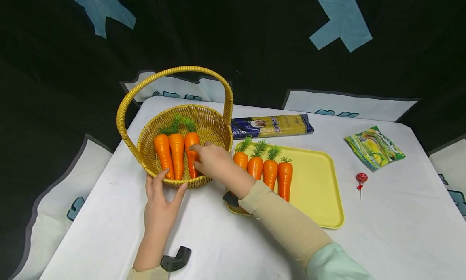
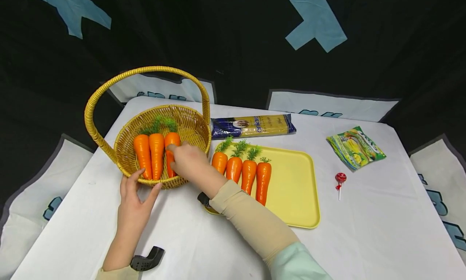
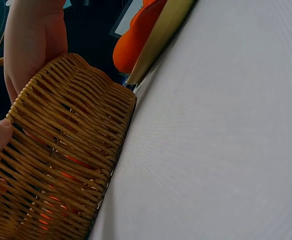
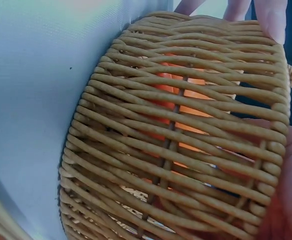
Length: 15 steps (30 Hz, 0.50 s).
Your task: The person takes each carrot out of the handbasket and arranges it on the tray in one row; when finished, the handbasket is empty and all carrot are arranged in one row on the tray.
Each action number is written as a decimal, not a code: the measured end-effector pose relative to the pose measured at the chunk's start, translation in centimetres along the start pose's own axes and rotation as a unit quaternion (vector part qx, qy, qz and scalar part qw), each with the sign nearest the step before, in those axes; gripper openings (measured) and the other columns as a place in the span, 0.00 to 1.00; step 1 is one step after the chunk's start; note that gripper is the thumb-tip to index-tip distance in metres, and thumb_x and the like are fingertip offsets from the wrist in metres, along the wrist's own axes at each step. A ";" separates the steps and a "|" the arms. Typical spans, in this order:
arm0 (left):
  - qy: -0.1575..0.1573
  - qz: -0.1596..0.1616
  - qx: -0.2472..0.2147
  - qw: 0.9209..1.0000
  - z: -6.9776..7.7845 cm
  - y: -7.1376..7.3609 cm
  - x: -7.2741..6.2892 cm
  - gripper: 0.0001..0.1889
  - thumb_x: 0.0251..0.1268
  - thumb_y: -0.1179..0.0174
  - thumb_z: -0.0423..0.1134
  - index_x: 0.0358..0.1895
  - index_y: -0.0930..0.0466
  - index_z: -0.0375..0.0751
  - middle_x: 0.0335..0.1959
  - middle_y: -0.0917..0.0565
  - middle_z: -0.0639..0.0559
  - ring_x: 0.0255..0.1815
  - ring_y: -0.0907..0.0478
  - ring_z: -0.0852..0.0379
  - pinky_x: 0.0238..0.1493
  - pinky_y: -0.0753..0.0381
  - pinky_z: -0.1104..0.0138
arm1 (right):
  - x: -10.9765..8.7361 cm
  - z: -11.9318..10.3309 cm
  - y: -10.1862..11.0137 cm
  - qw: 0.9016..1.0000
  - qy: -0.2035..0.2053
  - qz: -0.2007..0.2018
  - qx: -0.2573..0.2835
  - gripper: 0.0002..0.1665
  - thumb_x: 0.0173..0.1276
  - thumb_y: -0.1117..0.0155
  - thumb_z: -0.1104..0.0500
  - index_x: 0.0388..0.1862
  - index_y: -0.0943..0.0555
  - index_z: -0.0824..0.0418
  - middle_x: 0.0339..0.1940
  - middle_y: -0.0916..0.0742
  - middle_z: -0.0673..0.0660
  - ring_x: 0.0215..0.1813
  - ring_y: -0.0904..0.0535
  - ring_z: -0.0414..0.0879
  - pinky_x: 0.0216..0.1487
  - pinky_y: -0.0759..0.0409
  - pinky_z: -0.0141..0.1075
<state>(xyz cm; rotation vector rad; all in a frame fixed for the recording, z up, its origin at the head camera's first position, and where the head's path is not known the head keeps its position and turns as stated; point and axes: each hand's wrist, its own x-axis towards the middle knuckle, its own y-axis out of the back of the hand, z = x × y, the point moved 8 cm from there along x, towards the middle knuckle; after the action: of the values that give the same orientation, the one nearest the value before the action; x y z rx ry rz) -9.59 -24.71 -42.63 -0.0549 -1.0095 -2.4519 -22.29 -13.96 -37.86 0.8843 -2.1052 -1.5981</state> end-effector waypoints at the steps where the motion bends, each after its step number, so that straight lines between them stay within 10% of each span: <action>1: 0.001 -0.001 0.000 1.000 0.0 0.0 0.0 0.34 0.63 0.36 0.51 0.67 0.41 0.46 0.74 0.52 0.34 0.53 0.30 0.26 0.35 0.25 0.38 | 0.0 0.0 -0.1 1.000 0.000 -0.001 -0.002 0.27 0.70 0.39 0.49 0.67 0.28 0.48 0.49 0.19 0.57 0.39 0.20 0.48 0.34 0.23 0.37; 15: 0.006 -0.008 0.003 1.000 0.0 0.0 0.0 0.34 0.64 0.36 0.51 0.67 0.41 0.46 0.74 0.52 0.35 0.50 0.28 0.25 0.34 0.26 0.39 | 1.1 -0.1 -1.3 1.000 -0.003 -0.020 0.005 0.26 0.70 0.40 0.48 0.67 0.27 0.46 0.49 0.16 0.54 0.43 0.22 0.45 0.37 0.25 0.36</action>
<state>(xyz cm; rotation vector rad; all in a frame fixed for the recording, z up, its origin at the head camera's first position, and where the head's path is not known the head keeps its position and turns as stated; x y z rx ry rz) -9.53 -24.73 -42.62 -0.0308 -1.0161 -2.4604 -22.67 -14.99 -39.11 0.9311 -2.1152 -1.6135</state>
